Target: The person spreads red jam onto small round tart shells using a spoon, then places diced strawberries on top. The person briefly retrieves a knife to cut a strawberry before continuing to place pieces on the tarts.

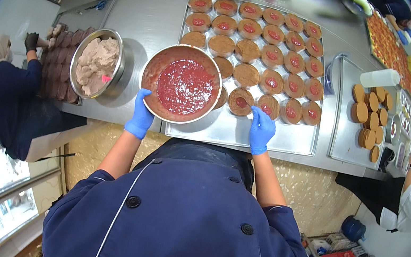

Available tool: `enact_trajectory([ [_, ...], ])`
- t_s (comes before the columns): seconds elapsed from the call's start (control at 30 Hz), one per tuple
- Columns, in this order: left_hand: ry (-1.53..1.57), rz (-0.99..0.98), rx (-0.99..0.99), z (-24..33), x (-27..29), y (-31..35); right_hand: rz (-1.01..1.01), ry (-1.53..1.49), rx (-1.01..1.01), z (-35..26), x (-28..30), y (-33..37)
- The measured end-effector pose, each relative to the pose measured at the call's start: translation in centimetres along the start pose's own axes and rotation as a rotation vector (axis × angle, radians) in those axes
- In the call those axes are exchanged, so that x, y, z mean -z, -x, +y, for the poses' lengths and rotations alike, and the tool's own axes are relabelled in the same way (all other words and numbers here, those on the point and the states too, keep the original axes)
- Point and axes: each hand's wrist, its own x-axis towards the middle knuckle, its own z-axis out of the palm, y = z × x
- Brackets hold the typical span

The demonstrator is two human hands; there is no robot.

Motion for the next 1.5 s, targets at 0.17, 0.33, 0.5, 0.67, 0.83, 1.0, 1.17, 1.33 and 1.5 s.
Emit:
enact_trajectory([
  [0.17, 0.002, -0.013, 0.065, 0.0, -0.3, -2.0, 0.047, -0.116, -0.128, 0.0, -0.5, -0.3],
  [0.33, 0.0, -0.034, 0.106, -0.4, -1.3, -3.5, 0.139, -0.569, -0.625, -1.2, 2.0, -2.9],
  [0.5, -0.001, -0.129, 0.127, -1.4, -2.7, -4.7, 0.052, -0.841, -0.701, -4.4, 4.2, -7.2],
  [0.67, -0.082, -0.15, 0.176, -2.7, -5.1, -5.7, -0.129, 0.009, 0.053, -7.2, -1.0, -10.6],
  [0.83, -0.066, -0.146, 0.247, -2.4, -7.4, -6.5, -0.103, -0.449, -0.403, -6.1, -2.5, -12.0],
  [1.0, -0.055, -0.136, 0.237, -2.4, -7.4, -8.2, -0.073, -0.803, -0.702, -4.9, -1.0, -13.5],
  [1.17, -0.001, -0.034, 0.252, -1.6, -5.8, -10.4, 0.006, -0.838, -0.771, -3.6, 0.2, -13.8],
  [1.33, -0.039, -0.02, 0.142, 0.7, -4.2, -10.4, 0.102, -0.459, -0.453, -1.4, -2.2, -11.4],
  [1.5, -0.013, 0.018, 0.08, 1.9, -3.7, -10.2, -0.059, -0.092, -0.048, 0.1, -4.2, -8.9],
])
